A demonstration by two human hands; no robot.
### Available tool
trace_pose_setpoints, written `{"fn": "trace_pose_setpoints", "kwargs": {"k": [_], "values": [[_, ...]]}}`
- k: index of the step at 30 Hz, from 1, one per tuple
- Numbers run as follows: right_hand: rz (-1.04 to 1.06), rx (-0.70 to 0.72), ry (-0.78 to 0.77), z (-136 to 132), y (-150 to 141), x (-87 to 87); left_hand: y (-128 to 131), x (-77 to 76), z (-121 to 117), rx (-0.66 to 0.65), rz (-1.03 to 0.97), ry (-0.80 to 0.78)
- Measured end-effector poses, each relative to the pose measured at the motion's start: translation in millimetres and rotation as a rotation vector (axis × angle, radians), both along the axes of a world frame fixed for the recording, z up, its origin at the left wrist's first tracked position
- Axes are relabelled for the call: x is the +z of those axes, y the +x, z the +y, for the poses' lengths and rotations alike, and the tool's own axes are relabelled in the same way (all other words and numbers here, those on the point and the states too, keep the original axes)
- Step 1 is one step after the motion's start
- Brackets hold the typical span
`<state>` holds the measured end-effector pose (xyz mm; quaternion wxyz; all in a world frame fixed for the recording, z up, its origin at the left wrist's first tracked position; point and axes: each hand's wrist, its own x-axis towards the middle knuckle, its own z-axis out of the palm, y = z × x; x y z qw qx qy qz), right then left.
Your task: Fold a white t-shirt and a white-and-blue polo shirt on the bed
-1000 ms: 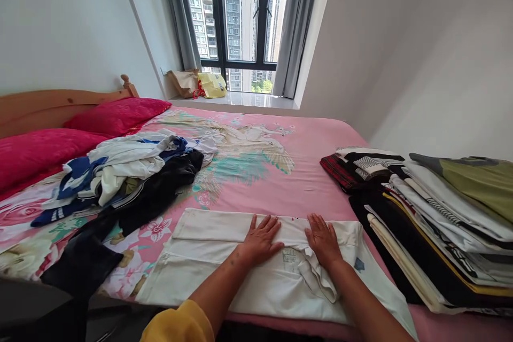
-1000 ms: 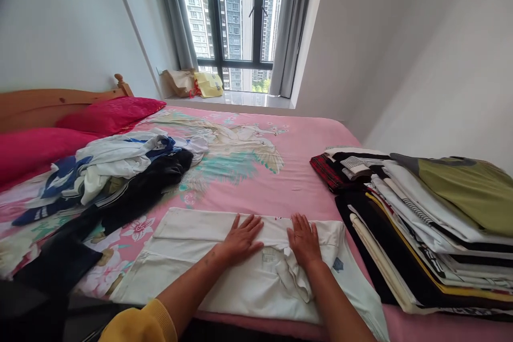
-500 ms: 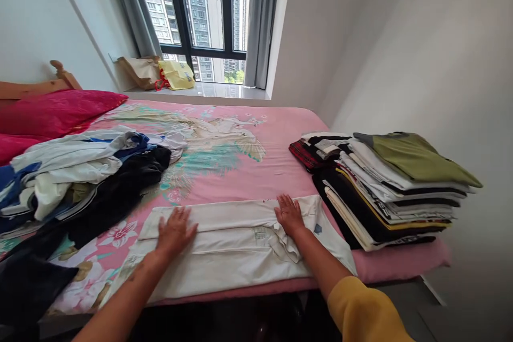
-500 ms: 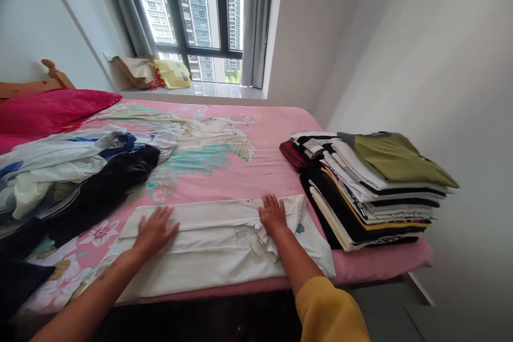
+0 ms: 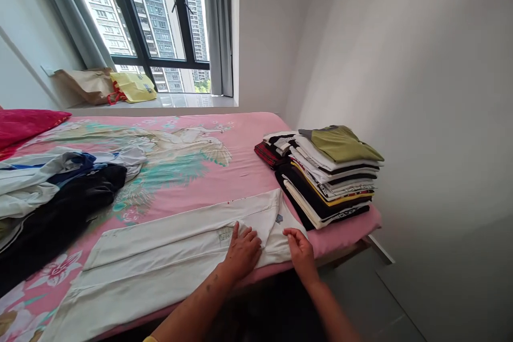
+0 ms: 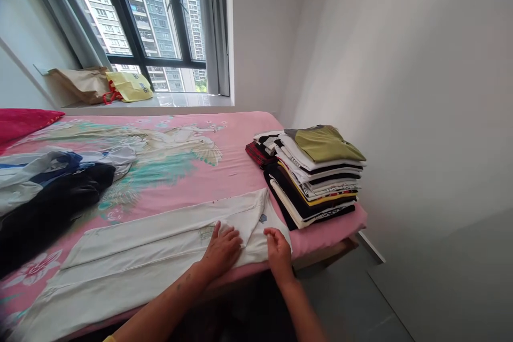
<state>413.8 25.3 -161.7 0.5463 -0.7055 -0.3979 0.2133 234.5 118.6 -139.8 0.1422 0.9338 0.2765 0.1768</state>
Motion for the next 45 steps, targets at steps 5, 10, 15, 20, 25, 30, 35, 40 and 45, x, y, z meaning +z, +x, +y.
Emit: {"fn": "trace_pose_setpoints", "kwargs": {"k": [5, 10, 15, 20, 25, 30, 35, 40, 45], "values": [[-0.318, 0.163, -0.055, -8.8, 9.6, 10.4, 13.9, 15.9, 15.2, 0.322, -0.145, -0.233], [-0.739, 0.631, -0.185, 31.3, -3.5, 29.0, 17.1, 41.1, 26.9, 0.369, -0.267, -0.287], [-0.897, 0.718, -0.282, 89.1, 4.7, 24.5, 16.6, 37.6, 20.7, 0.184, -0.257, -0.213], [-0.839, 0.562, -0.473, 118.4, 50.6, 11.0, 11.2, 3.7, 4.7, 0.105, -0.185, -0.188], [-0.768, 0.435, -0.558, 119.7, 70.5, -0.9, 8.5, -8.9, -5.9, -0.005, -0.075, -0.128], [-0.760, 0.422, -0.543, 121.5, 69.4, -3.5, 17.2, -5.5, 22.1, 0.100, -0.212, -0.114], [-0.763, 0.434, -0.522, 123.9, 71.9, -7.5, 48.5, -21.3, 67.7, 0.145, -0.179, -0.093], [-0.810, 0.443, -0.497, 122.9, 72.6, -11.7, 90.4, -42.0, 99.0, 0.188, -0.147, -0.055], [-0.901, 0.574, -0.310, 120.4, 74.5, -10.5, 103.2, -60.8, 97.7, 0.193, -0.181, -0.008]]}}
